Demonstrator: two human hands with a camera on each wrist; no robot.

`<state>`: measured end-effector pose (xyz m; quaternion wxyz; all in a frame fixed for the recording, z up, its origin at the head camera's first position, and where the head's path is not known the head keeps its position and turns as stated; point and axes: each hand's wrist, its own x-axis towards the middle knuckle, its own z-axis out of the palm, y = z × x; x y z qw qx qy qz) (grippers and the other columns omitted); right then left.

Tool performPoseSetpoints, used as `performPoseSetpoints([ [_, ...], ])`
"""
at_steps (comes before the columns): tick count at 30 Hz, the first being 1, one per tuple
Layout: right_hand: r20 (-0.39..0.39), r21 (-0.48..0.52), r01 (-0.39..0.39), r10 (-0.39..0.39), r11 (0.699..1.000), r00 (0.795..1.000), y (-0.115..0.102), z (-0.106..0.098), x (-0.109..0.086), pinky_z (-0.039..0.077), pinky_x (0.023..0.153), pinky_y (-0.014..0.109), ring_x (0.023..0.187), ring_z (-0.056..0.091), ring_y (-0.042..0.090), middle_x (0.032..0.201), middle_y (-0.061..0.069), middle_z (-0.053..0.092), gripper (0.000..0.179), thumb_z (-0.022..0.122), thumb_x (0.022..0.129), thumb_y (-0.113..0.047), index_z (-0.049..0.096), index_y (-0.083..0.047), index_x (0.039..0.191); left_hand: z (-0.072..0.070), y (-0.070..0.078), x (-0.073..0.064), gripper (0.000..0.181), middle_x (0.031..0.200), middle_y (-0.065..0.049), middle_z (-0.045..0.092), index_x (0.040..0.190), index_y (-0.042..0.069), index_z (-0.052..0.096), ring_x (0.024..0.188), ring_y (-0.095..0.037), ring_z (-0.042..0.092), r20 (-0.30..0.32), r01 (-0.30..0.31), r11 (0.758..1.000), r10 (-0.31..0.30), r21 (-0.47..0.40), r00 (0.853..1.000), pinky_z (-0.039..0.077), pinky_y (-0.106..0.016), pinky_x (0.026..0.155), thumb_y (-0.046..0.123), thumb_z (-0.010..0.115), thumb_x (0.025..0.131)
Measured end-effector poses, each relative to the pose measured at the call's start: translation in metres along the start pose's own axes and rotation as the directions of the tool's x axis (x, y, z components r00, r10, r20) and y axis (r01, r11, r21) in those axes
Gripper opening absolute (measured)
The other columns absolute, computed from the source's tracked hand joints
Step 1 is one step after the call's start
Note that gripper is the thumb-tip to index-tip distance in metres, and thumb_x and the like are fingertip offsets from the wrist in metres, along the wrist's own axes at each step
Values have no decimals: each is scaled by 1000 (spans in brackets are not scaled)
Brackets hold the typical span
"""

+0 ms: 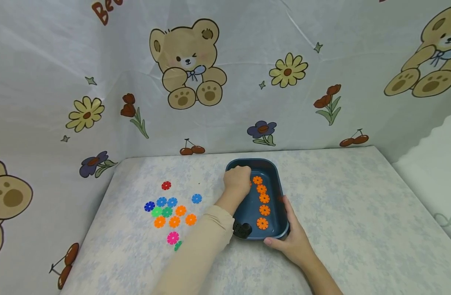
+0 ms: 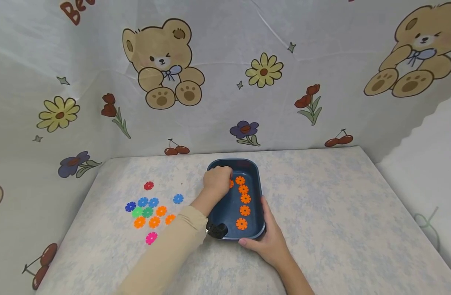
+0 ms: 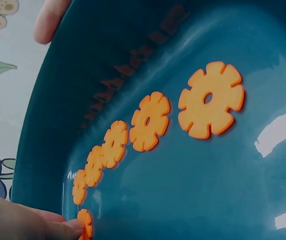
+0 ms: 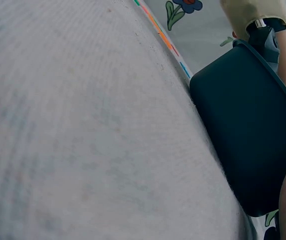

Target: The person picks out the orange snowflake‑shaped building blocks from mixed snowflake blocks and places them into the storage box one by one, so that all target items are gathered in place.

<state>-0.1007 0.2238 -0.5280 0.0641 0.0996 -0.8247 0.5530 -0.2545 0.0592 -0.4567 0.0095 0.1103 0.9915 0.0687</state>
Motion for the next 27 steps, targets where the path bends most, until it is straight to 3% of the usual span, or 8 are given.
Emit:
performPoseSetpoints([
  [5, -4, -8, -11, 11, 1000, 1000, 1, 0, 0, 17, 107, 1, 148, 21, 0, 165, 1, 21, 129, 91, 67, -11, 4, -32, 160, -6, -1, -4, 6, 77, 3, 67, 92, 21, 68, 59, -14, 57, -21, -19, 993, 17, -113, 1000, 46, -29, 53, 16, 68, 93],
  [8, -6, -14, -13, 13, 1000, 1000, 1, -1, 0, 17, 107, 1, 148, 21, 0, 166, 1, 21, 129, 91, 67, -11, 4, -32, 160, -19, -4, -10, 11, 88, 4, 70, 103, 22, 70, 67, -13, 59, -24, -57, 975, 53, -214, 998, 46, -28, 57, 21, 71, 93],
  [11, -8, -21, -16, 15, 1000, 1000, 1, -1, 0, 17, 107, 1, 148, 21, 2, 165, 1, 21, 129, 91, 67, -12, 4, -32, 160, -38, -13, -20, 22, 105, 4, 72, 113, 21, 70, 80, -14, 66, -17, -98, 940, 98, -326, 995, 50, -28, 64, 27, 72, 91],
  [14, -8, -24, -25, 25, 999, 1000, 1, 0, 1, 17, 107, 1, 149, 21, 4, 165, 0, 21, 129, 91, 67, -12, 4, -33, 160, -56, -31, -35, 26, 116, 1, 71, 118, 19, 69, 97, -19, 68, -6, -108, 888, 117, -446, 993, 54, -33, 76, 26, 71, 92],
  [18, -7, -22, -34, 34, 999, 999, 0, 0, 2, 17, 107, 1, 149, 22, 8, 166, 0, 21, 129, 92, 67, -13, 4, -34, 159, -69, -66, -58, 26, 116, -1, 71, 117, 19, 69, 109, -25, 66, 8, -54, 837, 70, -545, 998, 54, -40, 87, 22, 73, 91],
  [23, -12, -25, -29, 29, 999, 1000, -1, 0, 2, 18, 107, 1, 149, 24, 13, 165, 0, 21, 130, 92, 65, -13, 5, -31, 160, -63, -115, -89, 32, 115, -4, 69, 120, 20, 68, 103, -26, 65, 83, 62, 857, -22, -512, 996, 55, -39, 83, 23, 75, 89],
  [27, -15, -29, -21, 21, 999, 1000, 0, 0, 1, 18, 107, 1, 148, 24, 8, 165, 0, 21, 130, 93, 65, -14, 5, -28, 160, -47, -144, -113, 33, 112, -5, 68, 119, 20, 68, 85, -20, 62, 206, 165, 869, -75, -467, 976, 52, -32, 68, 23, 77, 87],
])
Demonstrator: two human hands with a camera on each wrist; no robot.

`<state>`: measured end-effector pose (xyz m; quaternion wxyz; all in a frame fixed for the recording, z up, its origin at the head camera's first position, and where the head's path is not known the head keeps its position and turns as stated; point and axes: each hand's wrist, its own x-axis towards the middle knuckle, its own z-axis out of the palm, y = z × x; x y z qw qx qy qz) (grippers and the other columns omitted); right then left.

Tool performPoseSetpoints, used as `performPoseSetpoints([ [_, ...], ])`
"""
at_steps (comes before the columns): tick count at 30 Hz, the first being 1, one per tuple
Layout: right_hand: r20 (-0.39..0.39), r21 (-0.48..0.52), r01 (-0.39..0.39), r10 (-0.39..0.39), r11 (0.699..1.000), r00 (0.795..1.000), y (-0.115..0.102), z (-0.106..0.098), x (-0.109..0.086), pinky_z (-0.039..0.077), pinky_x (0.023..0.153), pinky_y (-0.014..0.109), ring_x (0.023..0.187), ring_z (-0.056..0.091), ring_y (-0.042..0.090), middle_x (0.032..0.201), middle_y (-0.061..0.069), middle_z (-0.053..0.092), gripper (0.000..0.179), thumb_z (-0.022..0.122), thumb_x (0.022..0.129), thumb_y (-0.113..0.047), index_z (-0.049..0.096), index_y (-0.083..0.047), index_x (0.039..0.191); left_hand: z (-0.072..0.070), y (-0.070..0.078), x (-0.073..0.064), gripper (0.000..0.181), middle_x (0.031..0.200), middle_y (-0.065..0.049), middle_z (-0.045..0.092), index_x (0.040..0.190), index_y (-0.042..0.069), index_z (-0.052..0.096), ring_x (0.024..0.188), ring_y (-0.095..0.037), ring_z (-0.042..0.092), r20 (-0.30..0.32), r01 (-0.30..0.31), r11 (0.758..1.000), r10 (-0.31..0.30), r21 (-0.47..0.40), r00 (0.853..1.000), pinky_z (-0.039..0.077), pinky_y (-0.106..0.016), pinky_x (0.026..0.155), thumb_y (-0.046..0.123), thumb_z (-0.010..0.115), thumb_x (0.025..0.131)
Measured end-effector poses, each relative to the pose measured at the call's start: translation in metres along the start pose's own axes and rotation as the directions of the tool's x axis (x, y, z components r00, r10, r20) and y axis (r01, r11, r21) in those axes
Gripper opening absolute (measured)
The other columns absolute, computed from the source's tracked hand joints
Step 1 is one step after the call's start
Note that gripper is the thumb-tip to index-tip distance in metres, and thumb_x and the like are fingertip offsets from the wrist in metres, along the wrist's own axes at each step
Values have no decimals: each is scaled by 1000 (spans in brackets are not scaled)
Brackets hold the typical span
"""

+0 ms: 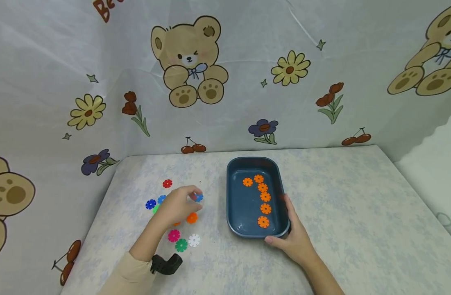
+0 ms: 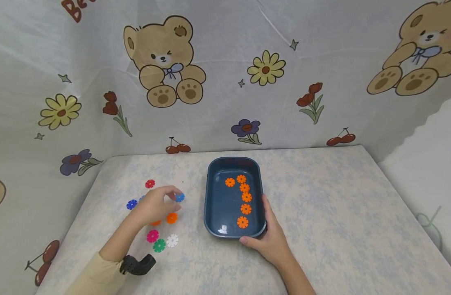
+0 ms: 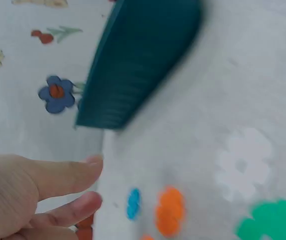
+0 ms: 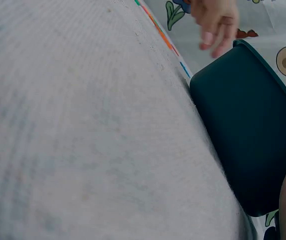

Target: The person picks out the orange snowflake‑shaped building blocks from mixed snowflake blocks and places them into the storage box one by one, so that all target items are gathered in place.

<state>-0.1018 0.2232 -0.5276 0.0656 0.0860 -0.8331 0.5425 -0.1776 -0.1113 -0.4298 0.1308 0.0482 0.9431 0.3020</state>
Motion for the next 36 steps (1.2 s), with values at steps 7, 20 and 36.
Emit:
performPoseSetpoints([
  [7, -11, 10, 16, -16, 1000, 1000, 0, -1, -1, 18, 107, 1, 146, 23, -1, 165, 0, 22, 130, 93, 64, -11, 7, -19, 161, 13, -31, -14, 29, 97, 3, 66, 102, 23, 70, 87, -15, 60, 57, 27, 996, -32, 83, 998, 52, -36, 74, 28, 84, 78],
  [20, -7, 6, 7, -7, 1000, 1000, 0, 1, 0, 18, 107, 1, 146, 24, 0, 165, 0, 22, 129, 93, 64, -13, 8, -18, 161, 26, -50, -15, 22, 96, 5, 59, 94, 25, 66, 88, -14, 55, 32, 6, 1000, -6, 14, 999, 49, -33, 76, 18, 83, 81],
  [36, 1, 11, 1, -1, 1000, 1000, 1, 1, 0, 18, 107, 1, 148, 21, 3, 165, 0, 21, 130, 93, 65, -12, 6, -23, 161, 26, -56, -19, 26, 92, 4, 57, 94, 22, 64, 84, -14, 53, -9, 0, 1000, 0, 16, 1000, 47, -31, 74, 25, 85, 79],
])
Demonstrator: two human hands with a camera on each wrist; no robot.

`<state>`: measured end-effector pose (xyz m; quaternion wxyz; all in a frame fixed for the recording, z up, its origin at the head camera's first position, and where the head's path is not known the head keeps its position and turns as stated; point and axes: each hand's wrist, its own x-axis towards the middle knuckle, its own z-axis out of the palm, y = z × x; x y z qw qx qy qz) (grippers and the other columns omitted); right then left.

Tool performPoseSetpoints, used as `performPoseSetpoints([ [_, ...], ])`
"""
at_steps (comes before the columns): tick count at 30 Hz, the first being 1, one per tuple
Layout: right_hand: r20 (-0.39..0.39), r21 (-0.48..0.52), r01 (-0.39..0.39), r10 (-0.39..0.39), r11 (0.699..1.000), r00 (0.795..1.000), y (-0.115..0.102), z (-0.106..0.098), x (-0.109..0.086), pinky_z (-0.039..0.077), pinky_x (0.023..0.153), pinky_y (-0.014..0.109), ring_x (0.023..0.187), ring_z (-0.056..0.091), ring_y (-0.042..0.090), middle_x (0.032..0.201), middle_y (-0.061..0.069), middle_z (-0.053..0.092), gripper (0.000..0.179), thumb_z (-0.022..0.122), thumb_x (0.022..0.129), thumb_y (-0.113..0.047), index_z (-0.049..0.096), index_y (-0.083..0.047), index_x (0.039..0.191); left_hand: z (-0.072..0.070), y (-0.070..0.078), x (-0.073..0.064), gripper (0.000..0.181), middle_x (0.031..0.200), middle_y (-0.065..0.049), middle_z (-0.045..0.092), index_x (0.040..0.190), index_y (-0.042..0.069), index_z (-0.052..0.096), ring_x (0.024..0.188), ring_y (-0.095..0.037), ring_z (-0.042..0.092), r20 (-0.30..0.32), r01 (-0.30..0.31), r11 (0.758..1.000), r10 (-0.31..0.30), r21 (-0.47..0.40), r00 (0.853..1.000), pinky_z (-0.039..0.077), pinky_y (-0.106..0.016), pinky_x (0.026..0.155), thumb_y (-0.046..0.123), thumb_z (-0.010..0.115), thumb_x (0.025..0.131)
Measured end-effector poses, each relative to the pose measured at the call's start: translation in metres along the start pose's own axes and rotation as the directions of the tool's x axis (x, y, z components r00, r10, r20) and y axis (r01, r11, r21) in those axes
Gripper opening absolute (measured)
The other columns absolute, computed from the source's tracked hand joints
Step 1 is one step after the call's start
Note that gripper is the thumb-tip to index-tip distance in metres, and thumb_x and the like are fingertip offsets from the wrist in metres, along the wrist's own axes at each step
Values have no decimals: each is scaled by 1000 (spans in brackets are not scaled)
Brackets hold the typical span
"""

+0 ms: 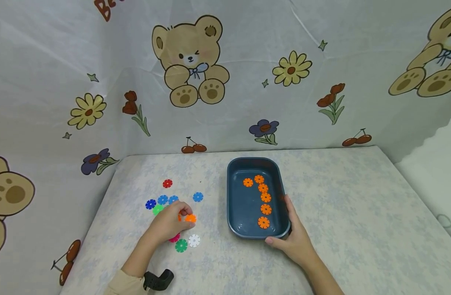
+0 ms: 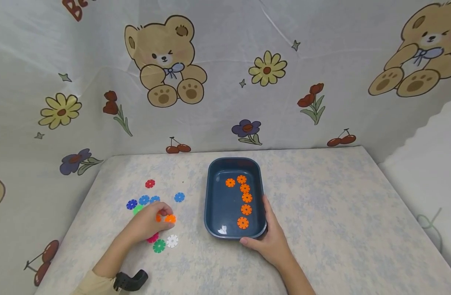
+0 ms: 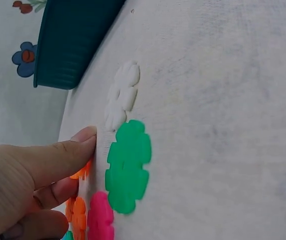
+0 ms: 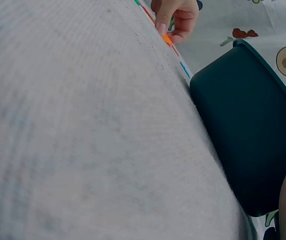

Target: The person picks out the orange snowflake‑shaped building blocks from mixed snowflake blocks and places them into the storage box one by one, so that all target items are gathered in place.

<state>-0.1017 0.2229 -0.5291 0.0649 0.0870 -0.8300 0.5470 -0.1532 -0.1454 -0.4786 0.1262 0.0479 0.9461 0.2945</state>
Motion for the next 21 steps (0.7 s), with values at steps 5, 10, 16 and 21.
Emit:
performPoseSetpoints([
  [5, 0, 3, 3, -3, 1000, 1000, 0, 0, 0, 18, 107, 1, 148, 22, 1, 166, 0, 21, 130, 93, 65, -12, 6, -25, 161, -1, -2, -2, 27, 71, 2, 50, 96, 26, 59, 60, -15, 46, 40, -23, 1000, 22, 7, 999, 35, -26, 55, 26, 82, 82],
  [10, -2, 7, 3, -3, 1000, 1000, 0, -1, 0, 19, 107, 1, 147, 25, 4, 165, 0, 22, 128, 92, 66, -12, 7, -17, 161, 0, -4, -3, 26, 67, 2, 47, 100, 26, 60, 58, -15, 43, 38, -13, 1000, 13, 0, 999, 31, -26, 53, 29, 80, 83],
  [16, -3, 5, 4, -4, 1000, 1000, 1, 0, 0, 19, 107, 1, 147, 24, 3, 165, 1, 22, 128, 92, 66, -12, 7, -22, 161, 3, -6, -3, 28, 74, 5, 52, 97, 28, 60, 65, -13, 48, 0, -29, 999, 29, 42, 1000, 37, -27, 58, 31, 83, 81],
  [21, -3, 7, 8, -8, 1000, 1000, 1, 0, 0, 18, 107, 1, 147, 23, 0, 165, 0, 21, 129, 92, 66, -11, 6, -28, 160, 5, -8, -3, 27, 83, 10, 56, 94, 32, 61, 75, -10, 51, -30, -54, 997, 56, 52, 998, 43, -28, 66, 29, 84, 80],
])
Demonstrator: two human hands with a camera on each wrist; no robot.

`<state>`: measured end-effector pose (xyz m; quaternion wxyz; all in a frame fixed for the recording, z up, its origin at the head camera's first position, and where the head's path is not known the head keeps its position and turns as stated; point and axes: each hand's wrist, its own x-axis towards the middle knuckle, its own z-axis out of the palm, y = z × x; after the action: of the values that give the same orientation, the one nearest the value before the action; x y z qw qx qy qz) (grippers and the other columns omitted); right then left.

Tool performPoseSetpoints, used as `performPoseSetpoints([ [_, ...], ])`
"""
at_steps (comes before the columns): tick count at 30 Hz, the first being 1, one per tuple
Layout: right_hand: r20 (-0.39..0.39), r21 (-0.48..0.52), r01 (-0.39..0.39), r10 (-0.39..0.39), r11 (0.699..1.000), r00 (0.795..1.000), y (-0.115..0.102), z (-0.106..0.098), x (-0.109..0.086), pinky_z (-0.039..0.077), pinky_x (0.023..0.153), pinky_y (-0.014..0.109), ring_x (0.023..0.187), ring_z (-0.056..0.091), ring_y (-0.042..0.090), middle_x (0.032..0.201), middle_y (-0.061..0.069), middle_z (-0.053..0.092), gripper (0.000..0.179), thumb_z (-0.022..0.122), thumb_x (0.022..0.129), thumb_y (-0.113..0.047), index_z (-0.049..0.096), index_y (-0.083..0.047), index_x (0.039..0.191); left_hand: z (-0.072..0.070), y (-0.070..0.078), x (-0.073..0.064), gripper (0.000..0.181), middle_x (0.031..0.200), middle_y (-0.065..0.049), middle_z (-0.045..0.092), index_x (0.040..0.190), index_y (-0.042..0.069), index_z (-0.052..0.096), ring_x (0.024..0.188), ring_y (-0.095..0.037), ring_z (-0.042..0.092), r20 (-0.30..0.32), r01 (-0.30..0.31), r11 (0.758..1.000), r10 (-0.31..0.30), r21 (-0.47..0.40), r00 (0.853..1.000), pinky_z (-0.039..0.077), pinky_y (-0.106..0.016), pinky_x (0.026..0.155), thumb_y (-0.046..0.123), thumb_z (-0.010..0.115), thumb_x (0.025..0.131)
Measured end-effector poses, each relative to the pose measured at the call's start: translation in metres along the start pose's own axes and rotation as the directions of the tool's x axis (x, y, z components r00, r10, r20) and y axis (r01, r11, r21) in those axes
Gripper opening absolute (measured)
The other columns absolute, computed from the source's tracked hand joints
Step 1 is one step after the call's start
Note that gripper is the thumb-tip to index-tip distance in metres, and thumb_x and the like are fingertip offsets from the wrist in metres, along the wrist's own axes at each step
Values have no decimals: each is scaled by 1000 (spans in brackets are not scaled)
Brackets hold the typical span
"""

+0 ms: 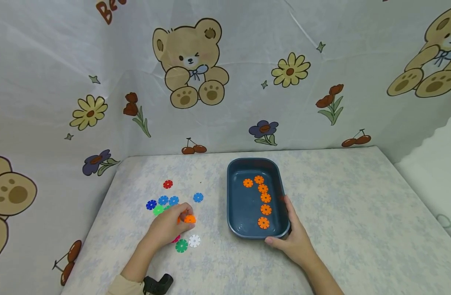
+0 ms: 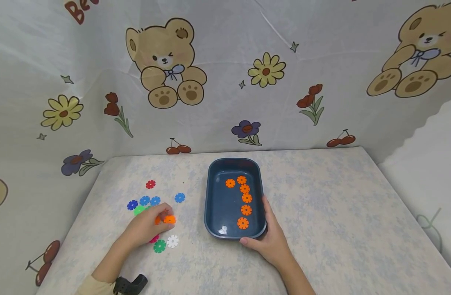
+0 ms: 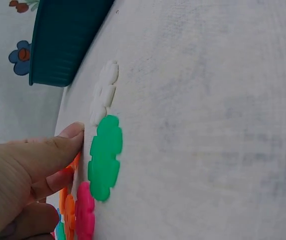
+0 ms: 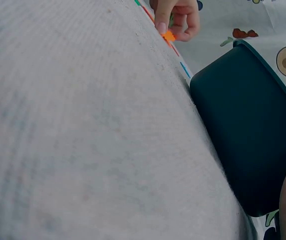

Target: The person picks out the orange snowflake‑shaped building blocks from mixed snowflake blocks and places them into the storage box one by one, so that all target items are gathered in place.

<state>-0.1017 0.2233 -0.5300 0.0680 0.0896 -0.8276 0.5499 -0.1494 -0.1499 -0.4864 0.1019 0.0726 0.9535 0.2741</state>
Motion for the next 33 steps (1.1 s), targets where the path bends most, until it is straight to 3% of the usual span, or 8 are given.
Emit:
performPoseSetpoints([
  [6, -1, -2, 0, 0, 1000, 1000, -1, 0, 0, 17, 107, 1, 147, 22, -1, 165, 1, 22, 129, 92, 66, -12, 7, -28, 160, -1, -1, 0, 23, 83, 9, 58, 97, 35, 65, 76, -12, 53, 42, -16, 994, 20, -112, 999, 45, -28, 66, 25, 81, 83],
  [13, -3, 4, 8, -8, 1000, 1000, -2, 0, 0, 18, 107, 1, 147, 25, 5, 165, 1, 24, 128, 93, 65, -11, 8, -19, 161, -19, 8, 13, 20, 92, 1, 62, 108, 23, 72, 88, -18, 56, 128, -94, 942, 142, -321, 982, 49, -27, 64, 13, 71, 91],
  [19, 0, 17, -2, 2, 1000, 1000, -2, 0, 0, 19, 107, 1, 147, 26, 20, 165, 0, 23, 128, 92, 65, -10, 7, -23, 161, -43, 42, 38, 18, 98, 2, 67, 110, 23, 74, 98, -20, 58, 176, -136, 918, 214, -373, 961, 49, -33, 73, 17, 68, 94],
  [24, 2, 23, 3, -3, 1000, 1000, -1, -1, 0, 18, 108, 1, 149, 24, 15, 165, 1, 23, 127, 92, 66, -9, 7, -22, 161, -54, 80, 62, 18, 101, 5, 70, 111, 25, 73, 99, -18, 60, 217, -189, 914, 279, -360, 935, 49, -35, 80, 20, 68, 95],
  [29, 9, 23, -7, 6, 1000, 1000, -1, 0, 0, 17, 107, 1, 150, 22, 12, 165, 1, 21, 128, 91, 67, -10, 6, -30, 160, -49, 113, 84, 20, 107, 8, 71, 114, 23, 74, 100, -16, 61, 259, -257, 910, 347, -324, 901, 52, -34, 85, 20, 68, 95],
  [33, 7, 13, -13, 13, 1000, 1000, -1, 0, 0, 18, 107, 1, 150, 22, 16, 165, 0, 21, 127, 91, 68, -12, 6, -27, 160, -39, 131, 101, 24, 97, 6, 74, 117, 16, 74, 95, -23, 67, 298, -326, 901, 407, -288, 863, 53, -31, 82, 20, 70, 94],
])
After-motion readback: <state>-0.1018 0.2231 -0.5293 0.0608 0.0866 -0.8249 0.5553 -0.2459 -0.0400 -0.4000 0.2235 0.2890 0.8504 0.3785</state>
